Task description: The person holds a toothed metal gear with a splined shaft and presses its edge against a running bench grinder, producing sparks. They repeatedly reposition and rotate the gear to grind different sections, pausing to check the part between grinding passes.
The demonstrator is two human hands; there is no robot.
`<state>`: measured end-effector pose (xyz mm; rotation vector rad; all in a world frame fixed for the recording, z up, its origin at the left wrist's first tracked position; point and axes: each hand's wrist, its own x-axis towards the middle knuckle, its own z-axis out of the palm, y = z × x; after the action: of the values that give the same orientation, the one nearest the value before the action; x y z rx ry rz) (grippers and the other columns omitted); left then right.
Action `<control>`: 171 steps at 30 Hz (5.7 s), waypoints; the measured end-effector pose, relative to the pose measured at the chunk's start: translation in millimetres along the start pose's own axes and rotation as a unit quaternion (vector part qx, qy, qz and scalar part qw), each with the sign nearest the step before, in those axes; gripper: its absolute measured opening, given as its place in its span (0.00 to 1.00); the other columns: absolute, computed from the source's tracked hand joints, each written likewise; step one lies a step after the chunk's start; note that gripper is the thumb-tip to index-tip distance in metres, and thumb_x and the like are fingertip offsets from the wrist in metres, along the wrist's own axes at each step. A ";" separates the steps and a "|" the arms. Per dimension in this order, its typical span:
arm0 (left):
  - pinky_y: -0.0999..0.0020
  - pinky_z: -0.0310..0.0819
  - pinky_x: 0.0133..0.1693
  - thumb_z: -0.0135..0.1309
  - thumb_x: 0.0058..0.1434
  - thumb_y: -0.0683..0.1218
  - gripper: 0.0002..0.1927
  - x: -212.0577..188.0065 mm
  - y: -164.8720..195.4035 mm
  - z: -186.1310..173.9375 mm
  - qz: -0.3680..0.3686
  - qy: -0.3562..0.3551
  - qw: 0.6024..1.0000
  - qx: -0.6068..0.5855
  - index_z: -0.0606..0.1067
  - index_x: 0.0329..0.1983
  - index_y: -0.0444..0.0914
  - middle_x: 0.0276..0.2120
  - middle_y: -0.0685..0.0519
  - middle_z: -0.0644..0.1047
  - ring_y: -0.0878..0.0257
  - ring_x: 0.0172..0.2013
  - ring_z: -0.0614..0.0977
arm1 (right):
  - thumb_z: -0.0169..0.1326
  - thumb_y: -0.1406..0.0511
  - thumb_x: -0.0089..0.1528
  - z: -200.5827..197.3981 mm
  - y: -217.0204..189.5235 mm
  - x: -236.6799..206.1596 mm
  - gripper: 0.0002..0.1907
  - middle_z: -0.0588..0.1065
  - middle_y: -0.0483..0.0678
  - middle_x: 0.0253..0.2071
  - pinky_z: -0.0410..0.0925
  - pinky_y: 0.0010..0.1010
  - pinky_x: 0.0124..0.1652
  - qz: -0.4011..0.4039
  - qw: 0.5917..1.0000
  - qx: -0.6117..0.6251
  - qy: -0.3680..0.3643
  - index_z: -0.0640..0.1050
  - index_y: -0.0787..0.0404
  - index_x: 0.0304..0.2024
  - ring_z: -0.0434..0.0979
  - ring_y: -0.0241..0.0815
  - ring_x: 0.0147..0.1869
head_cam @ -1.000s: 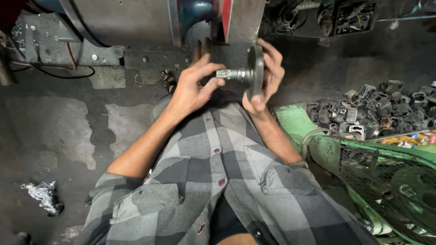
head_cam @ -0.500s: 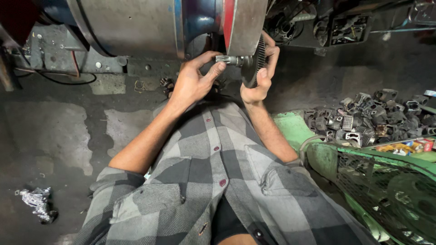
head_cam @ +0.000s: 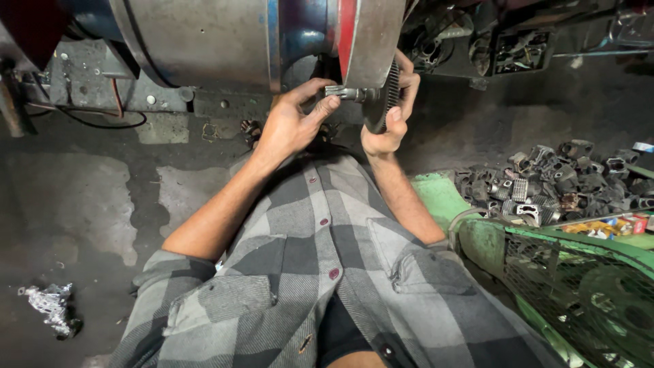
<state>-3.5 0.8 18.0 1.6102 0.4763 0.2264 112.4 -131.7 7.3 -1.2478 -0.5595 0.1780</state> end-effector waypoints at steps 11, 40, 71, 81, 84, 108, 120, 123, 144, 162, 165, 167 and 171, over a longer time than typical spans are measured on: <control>0.66 0.77 0.50 0.57 0.68 0.57 0.23 1.4 -14.2 2.9 -0.029 0.012 0.999 0.031 0.77 0.58 0.38 0.47 0.48 0.84 0.61 0.47 0.84 | 0.47 0.47 0.62 2.7 4.7 -1.2 0.29 0.63 0.61 0.67 0.56 0.43 0.69 0.020 0.998 0.060 0.009 0.66 0.66 0.48 0.64 0.49 0.68; 0.61 0.77 0.51 0.58 0.67 0.63 0.30 9.4 -24.2 6.0 0.008 0.045 0.996 0.074 0.77 0.57 0.33 0.47 0.40 0.83 0.53 0.50 0.85 | 0.39 0.56 0.73 2.3 -17.2 0.3 0.14 0.71 0.43 0.44 0.67 0.31 0.53 0.221 0.966 0.119 0.063 0.70 0.57 0.46 0.71 0.34 0.51; 0.60 0.70 0.36 0.53 0.71 0.56 0.18 -7.5 8.3 -1.4 -0.095 -0.027 0.993 0.061 0.77 0.48 0.36 0.29 0.43 0.76 0.57 0.32 0.75 | 0.45 0.48 0.72 -14.0 -15.0 -4.4 0.22 0.74 0.46 0.44 0.68 0.36 0.42 0.328 0.934 0.137 0.045 0.72 0.59 0.50 0.75 0.39 0.46; 0.62 0.76 0.49 0.62 0.63 0.42 0.14 -36.4 17.3 3.4 0.053 -0.044 0.997 0.029 0.77 0.51 0.36 0.40 0.45 0.81 0.53 0.42 0.83 | 0.53 0.42 0.62 -15.0 -8.1 -50.4 0.36 0.62 0.63 0.70 0.70 0.47 0.64 -0.101 0.995 -0.008 0.012 0.64 0.55 0.61 0.69 0.55 0.67; 0.60 0.74 0.54 0.63 0.64 0.41 0.14 -37.3 15.5 3.6 0.099 -0.029 0.994 0.043 0.77 0.52 0.36 0.44 0.44 0.81 0.49 0.50 0.81 | 0.53 0.42 0.61 -12.4 -6.5 -48.2 0.35 0.62 0.63 0.69 0.70 0.49 0.63 -0.131 0.991 -0.008 0.015 0.63 0.54 0.60 0.69 0.56 0.68; 0.64 0.75 0.52 0.55 0.71 0.50 0.16 -3.1 10.7 0.6 0.022 -0.002 0.999 0.030 0.75 0.55 0.36 0.46 0.47 0.83 0.58 0.48 0.83 | 0.48 0.45 0.62 3.3 2.7 -5.0 0.39 0.64 0.63 0.68 0.58 0.45 0.70 0.006 0.999 0.044 0.027 0.62 0.67 0.62 0.65 0.49 0.68; 0.65 0.75 0.51 0.55 0.71 0.47 0.14 -1.8 18.6 0.0 0.012 0.010 1.000 0.018 0.75 0.54 0.35 0.44 0.47 0.82 0.61 0.47 0.83 | 0.45 0.44 0.63 5.8 3.4 -2.1 0.38 0.64 0.62 0.67 0.58 0.44 0.69 -0.007 1.000 0.015 0.022 0.62 0.67 0.62 0.65 0.48 0.68; 0.65 0.75 0.50 0.55 0.71 0.47 0.14 -2.1 18.6 0.3 0.016 0.013 0.999 0.026 0.75 0.55 0.35 0.44 0.47 0.82 0.61 0.46 0.83 | 0.46 0.44 0.63 5.1 4.3 -1.7 0.39 0.64 0.61 0.69 0.58 0.44 0.69 -0.008 1.000 0.015 0.022 0.62 0.67 0.63 0.65 0.48 0.68; 0.68 0.76 0.42 0.55 0.71 0.52 0.22 0.6 -6.9 8.5 -0.040 0.043 0.998 0.004 0.74 0.59 0.32 0.39 0.48 0.83 0.65 0.39 0.81 | 0.46 0.52 0.68 1.6 -0.3 -9.2 0.28 0.66 0.51 0.58 0.61 0.37 0.66 0.111 0.988 0.092 0.051 0.64 0.64 0.63 0.66 0.42 0.65; 0.66 0.76 0.46 0.57 0.70 0.56 0.27 5.0 -22.2 11.2 -0.039 0.058 0.996 0.052 0.75 0.58 0.29 0.43 0.42 0.83 0.62 0.44 0.83 | 0.41 0.54 0.72 6.2 -24.0 7.9 0.18 0.71 0.42 0.50 0.68 0.32 0.50 0.286 0.946 0.118 0.101 0.69 0.57 0.57 0.71 0.36 0.54; 0.67 0.77 0.42 0.56 0.66 0.58 0.29 5.9 -20.7 11.7 -0.120 0.043 0.992 0.015 0.74 0.59 0.30 0.38 0.44 0.84 0.62 0.38 0.83 | 0.41 0.52 0.72 4.5 -24.5 10.0 0.19 0.72 0.42 0.49 0.70 0.30 0.49 0.300 0.945 0.097 0.092 0.71 0.57 0.56 0.73 0.34 0.52; 0.67 0.76 0.41 0.56 0.67 0.59 0.30 6.9 -20.6 11.0 -0.141 0.041 0.988 0.053 0.75 0.59 0.31 0.35 0.43 0.83 0.62 0.37 0.82 | 0.41 0.51 0.72 2.6 -23.5 12.1 0.21 0.73 0.43 0.46 0.69 0.30 0.44 0.310 0.944 0.080 0.080 0.73 0.58 0.54 0.74 0.35 0.48; 0.67 0.77 0.43 0.56 0.69 0.59 0.29 8.6 -23.5 12.6 -0.041 0.058 0.997 0.020 0.76 0.56 0.28 0.39 0.45 0.83 0.64 0.40 0.83 | 0.43 0.49 0.74 0.6 -22.2 15.8 0.21 0.74 0.46 0.42 0.67 0.32 0.37 0.333 0.934 0.109 0.065 0.74 0.58 0.52 0.73 0.38 0.41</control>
<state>5.6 -6.0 -7.6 1.6174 0.6389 0.2505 121.8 -131.6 32.9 -1.1802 0.0214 0.7020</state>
